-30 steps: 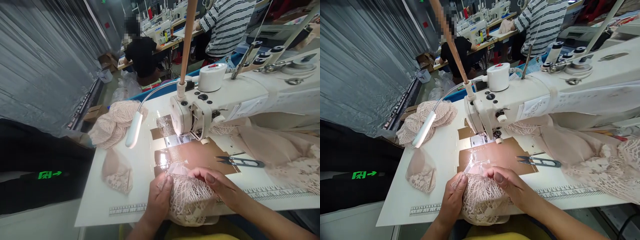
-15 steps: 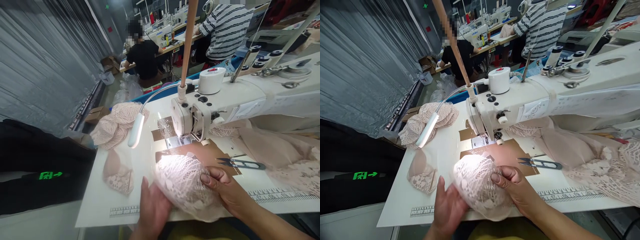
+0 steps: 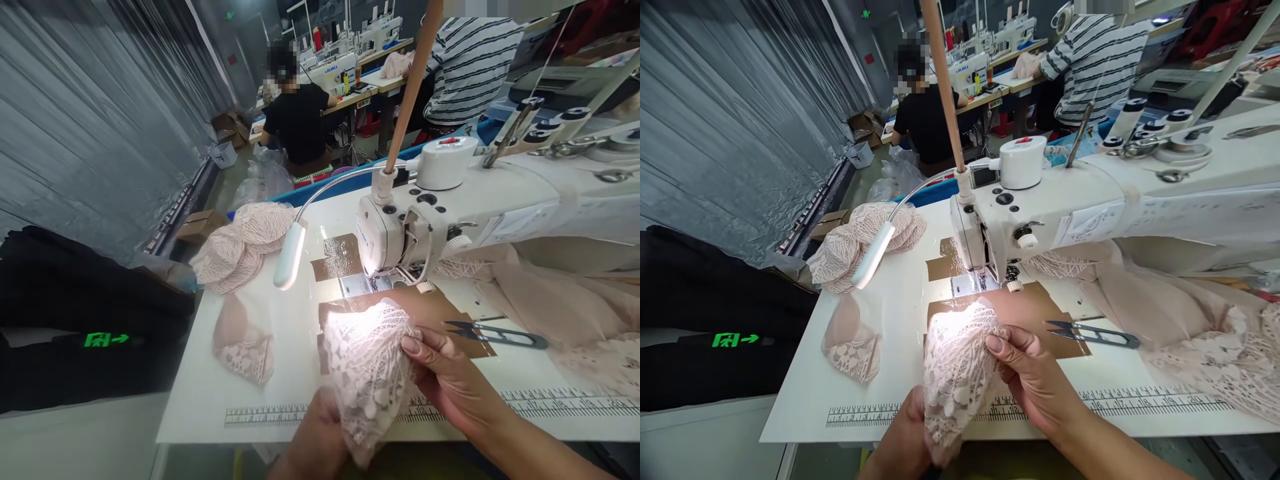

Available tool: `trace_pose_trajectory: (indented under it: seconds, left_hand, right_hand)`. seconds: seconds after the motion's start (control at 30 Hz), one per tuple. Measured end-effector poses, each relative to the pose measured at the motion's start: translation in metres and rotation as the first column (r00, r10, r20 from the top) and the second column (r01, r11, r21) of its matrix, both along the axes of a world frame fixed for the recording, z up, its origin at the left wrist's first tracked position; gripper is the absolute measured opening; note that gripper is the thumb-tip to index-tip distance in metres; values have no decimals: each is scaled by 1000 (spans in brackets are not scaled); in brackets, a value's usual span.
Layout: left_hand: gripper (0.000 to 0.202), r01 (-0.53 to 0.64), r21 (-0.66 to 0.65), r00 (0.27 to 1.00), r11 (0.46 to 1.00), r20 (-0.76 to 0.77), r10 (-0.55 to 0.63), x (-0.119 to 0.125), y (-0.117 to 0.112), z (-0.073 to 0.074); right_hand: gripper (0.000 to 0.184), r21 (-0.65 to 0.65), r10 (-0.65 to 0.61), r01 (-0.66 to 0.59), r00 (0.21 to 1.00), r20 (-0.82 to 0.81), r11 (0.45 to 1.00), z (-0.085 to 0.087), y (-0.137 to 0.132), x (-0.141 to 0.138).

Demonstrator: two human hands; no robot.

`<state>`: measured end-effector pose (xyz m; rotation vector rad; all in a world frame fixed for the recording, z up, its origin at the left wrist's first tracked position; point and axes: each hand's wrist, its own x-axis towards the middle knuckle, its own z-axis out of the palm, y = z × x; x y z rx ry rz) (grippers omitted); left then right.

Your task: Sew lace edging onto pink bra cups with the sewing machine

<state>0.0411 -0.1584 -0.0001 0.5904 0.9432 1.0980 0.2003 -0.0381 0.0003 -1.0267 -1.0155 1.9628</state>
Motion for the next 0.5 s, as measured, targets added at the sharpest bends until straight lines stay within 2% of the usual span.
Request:
trace_pose_trajectory:
  seconds: [0.07,0.1,0.13,0.17,0.2,0.23,0.27,0.3,0.33,0.4,0.5]
  left_hand:
    - [36,281,55,955,958,-115,-273,-24,-14,6]
    - [35,347,96,929,933,-174,-328,-35,-18,11]
    - [33,313,148,931,938,-245,-272,-44,-19,18]
    - [26,204,206,931,957,-343,-125,-51,-18,24]
    - [29,113,270,899,956,-437,17,-55,-15,30]
    - [46,50,306,844,951,-522,124,-56,-10,34]
    - [64,36,310,794,950,-587,161,-55,-4,37]
    - [73,61,290,773,955,-619,138,-52,2,38]
    - [72,101,254,777,962,-624,83,-48,8,38]
    - [53,169,217,816,961,-578,-13,-39,16,34]
    - [32,166,233,840,958,-543,-13,-31,16,27]
  right_hand:
    - [32,-36,40,-39,999,7,999,2,4,3]
    - [31,-30,110,-110,994,17,994,4,5,3]
    - [31,16,221,-222,974,42,975,6,5,3]
    - [29,84,334,-341,939,80,936,8,4,3]
    - [28,154,430,-445,895,122,882,10,2,2]
    - [27,212,500,-524,852,157,825,11,0,0]
    - [26,254,546,-576,818,181,777,13,-3,-1]
    - [26,284,575,-609,793,201,741,14,-5,-3]
    - [27,306,586,-626,779,222,717,15,-8,-4]
    - [30,365,556,-620,784,276,694,16,-10,-7]
    - [29,472,430,-532,847,314,703,16,-11,-9]
